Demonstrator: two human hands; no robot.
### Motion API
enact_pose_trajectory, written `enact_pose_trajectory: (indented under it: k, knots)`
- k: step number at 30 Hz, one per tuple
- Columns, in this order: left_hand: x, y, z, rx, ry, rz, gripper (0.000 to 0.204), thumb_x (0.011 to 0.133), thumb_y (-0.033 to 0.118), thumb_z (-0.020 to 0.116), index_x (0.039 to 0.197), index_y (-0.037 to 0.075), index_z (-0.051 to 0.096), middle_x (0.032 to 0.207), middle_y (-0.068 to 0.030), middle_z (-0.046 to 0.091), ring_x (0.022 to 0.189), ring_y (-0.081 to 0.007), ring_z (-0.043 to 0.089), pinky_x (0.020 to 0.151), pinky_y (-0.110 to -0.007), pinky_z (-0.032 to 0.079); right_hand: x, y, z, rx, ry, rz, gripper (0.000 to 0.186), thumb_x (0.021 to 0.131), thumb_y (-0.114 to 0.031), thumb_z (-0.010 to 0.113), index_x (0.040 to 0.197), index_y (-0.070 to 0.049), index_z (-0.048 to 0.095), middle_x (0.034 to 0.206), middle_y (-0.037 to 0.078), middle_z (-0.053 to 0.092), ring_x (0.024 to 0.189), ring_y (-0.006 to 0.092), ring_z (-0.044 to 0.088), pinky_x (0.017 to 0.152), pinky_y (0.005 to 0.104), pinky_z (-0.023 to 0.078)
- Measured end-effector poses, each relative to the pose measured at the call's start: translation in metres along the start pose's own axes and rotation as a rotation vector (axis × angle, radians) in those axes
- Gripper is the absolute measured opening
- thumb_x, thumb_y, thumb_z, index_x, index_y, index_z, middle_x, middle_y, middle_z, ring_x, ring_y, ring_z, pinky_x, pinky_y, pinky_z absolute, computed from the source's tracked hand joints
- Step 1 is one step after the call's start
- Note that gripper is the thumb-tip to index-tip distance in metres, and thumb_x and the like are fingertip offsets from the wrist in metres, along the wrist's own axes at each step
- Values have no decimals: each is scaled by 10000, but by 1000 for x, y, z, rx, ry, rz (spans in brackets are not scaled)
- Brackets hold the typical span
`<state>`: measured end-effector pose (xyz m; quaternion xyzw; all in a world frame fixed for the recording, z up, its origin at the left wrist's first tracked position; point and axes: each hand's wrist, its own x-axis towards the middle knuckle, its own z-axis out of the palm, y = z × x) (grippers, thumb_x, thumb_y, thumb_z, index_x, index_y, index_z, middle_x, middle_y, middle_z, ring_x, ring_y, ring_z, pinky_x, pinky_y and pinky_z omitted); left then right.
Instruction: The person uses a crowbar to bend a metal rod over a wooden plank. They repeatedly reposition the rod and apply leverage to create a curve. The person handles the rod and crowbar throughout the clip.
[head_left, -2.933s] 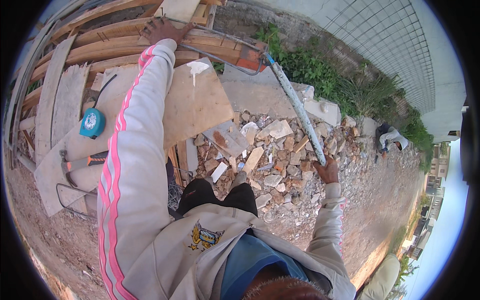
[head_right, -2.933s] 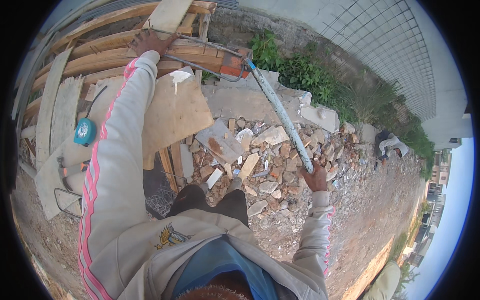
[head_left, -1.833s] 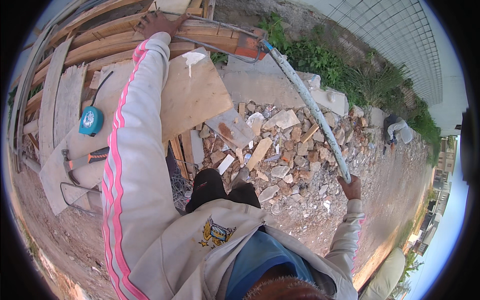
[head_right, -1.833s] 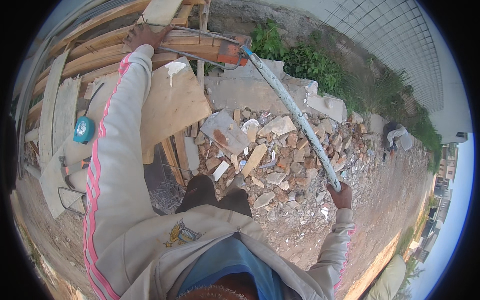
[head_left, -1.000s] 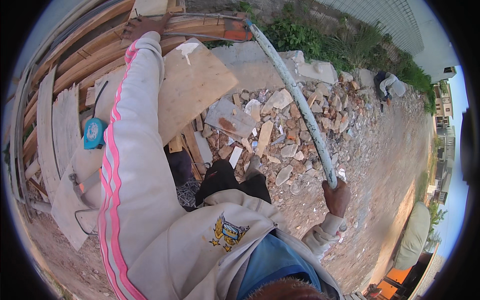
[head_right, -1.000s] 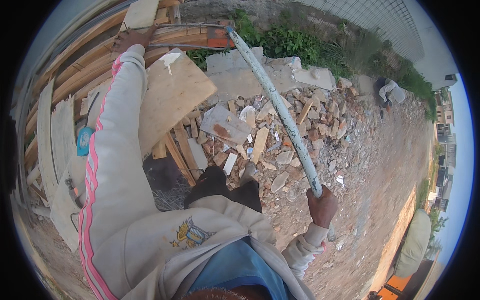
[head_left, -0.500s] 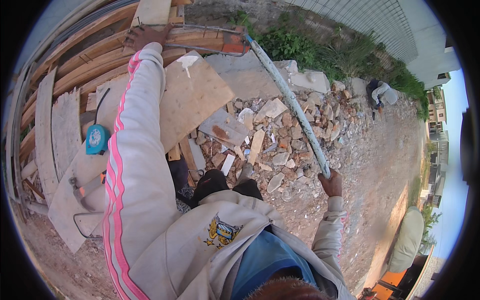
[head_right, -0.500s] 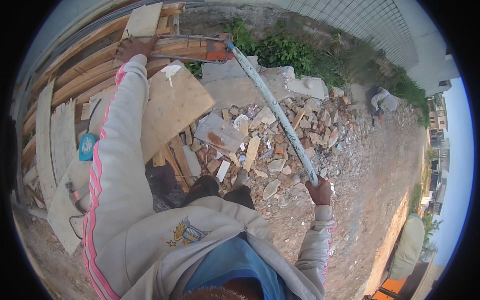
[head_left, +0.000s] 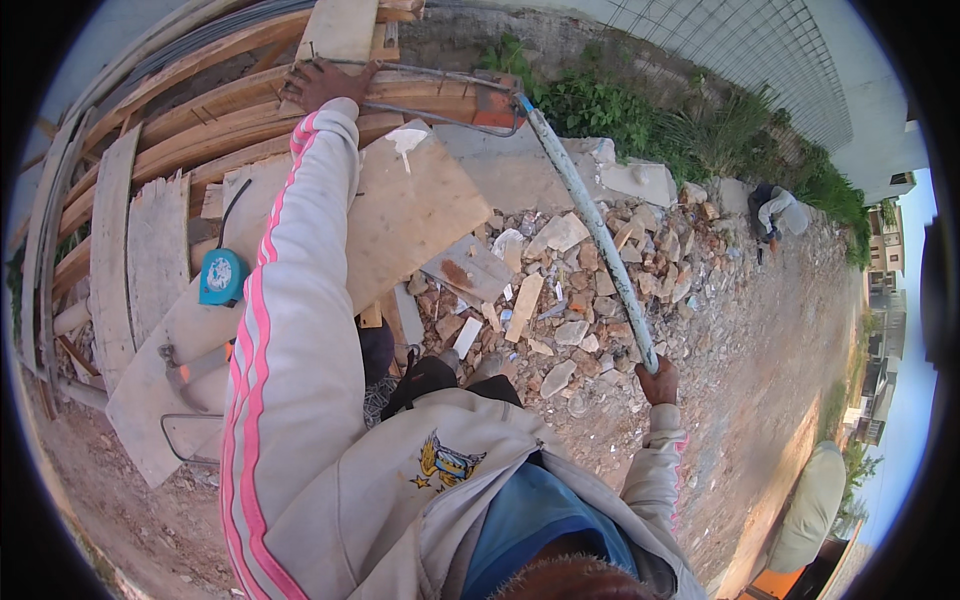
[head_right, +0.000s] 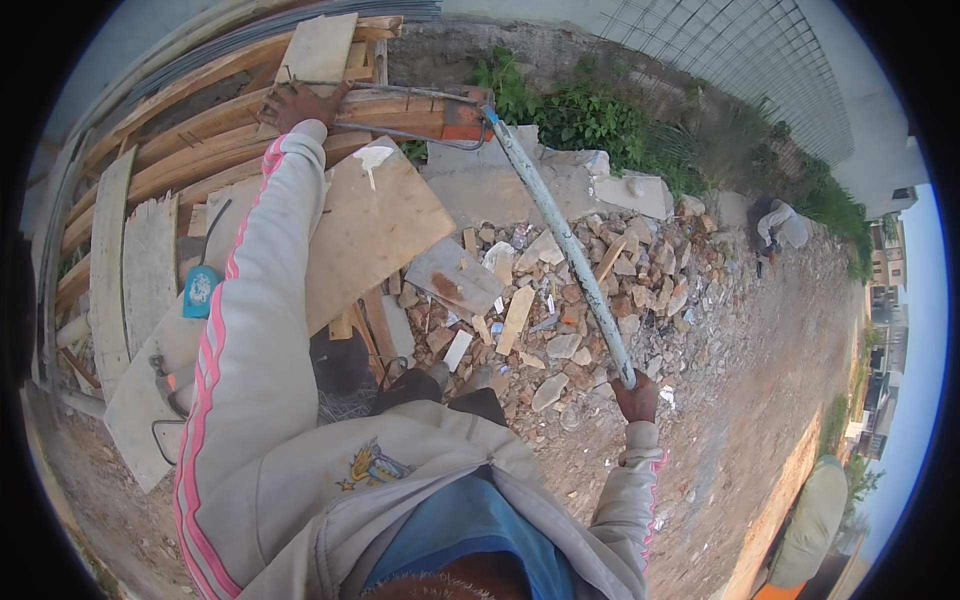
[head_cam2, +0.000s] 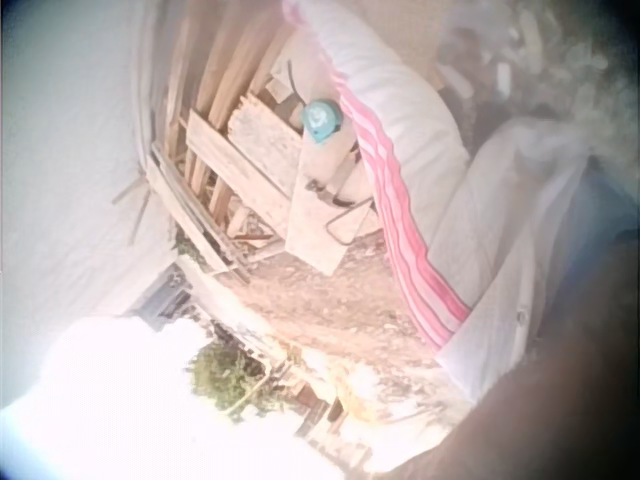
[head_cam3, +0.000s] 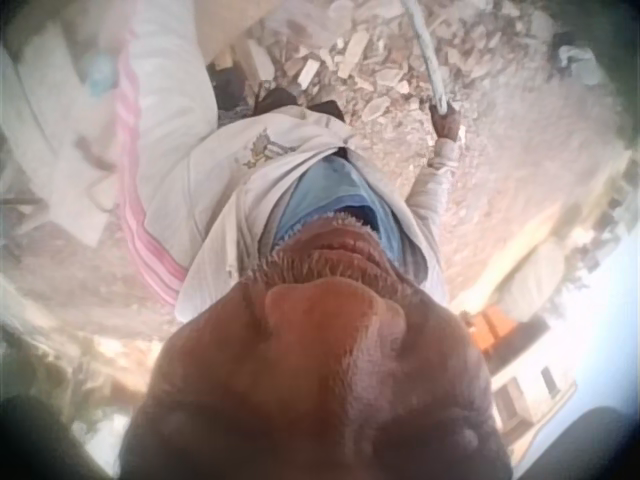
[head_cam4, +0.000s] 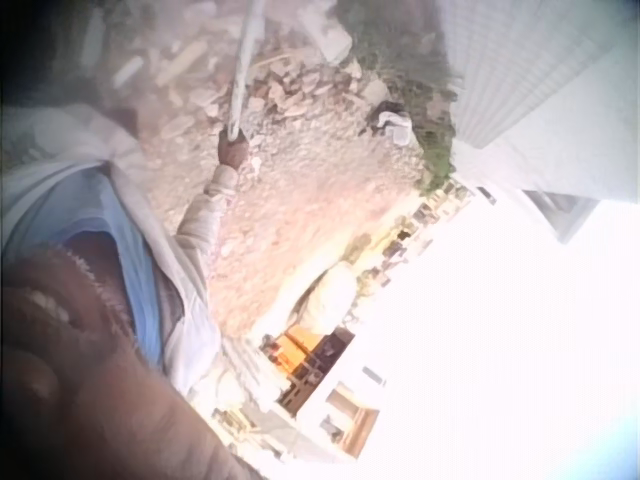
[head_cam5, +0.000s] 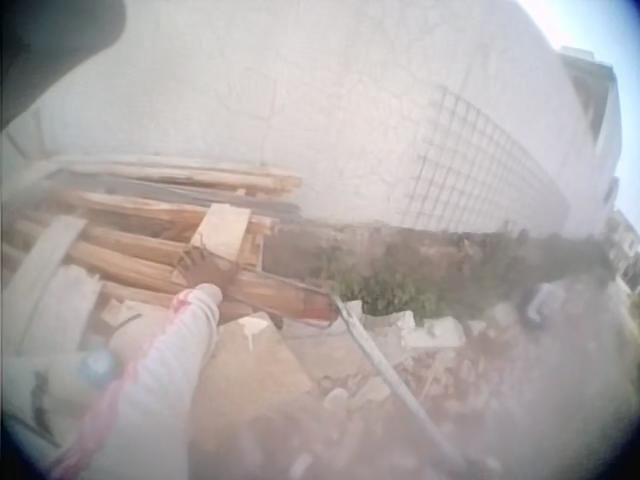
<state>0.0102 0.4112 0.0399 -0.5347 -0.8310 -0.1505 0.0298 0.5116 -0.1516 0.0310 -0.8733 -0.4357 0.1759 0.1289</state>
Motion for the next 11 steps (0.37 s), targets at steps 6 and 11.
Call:
enact_pose_trajectory:
  k: [6, 11]
  knots:
    - [2, 0, 4, -45, -8, 24, 1194, 733, 897, 501, 1586, 88, 289, 1645, -214, 216, 1524, -438, 143, 1215, -626, 52, -31, -14, -15, -115, 27, 56, 305, 741, -260, 778, 942, -36, 729, 785, 210, 705, 744, 392, 701, 681, 467, 547]
    - [2, 5, 3, -30, -39, 24, 1197, 734, 900, 493, 1594, 97, 274, 1651, -204, 210, 1525, -439, 134, 1211, -636, 41, -48, -26, -14, -207, 58, 143, 344, 733, -289, 786, 964, -40, 735, 819, 222, 713, 790, 402, 710, 707, 482, 556]
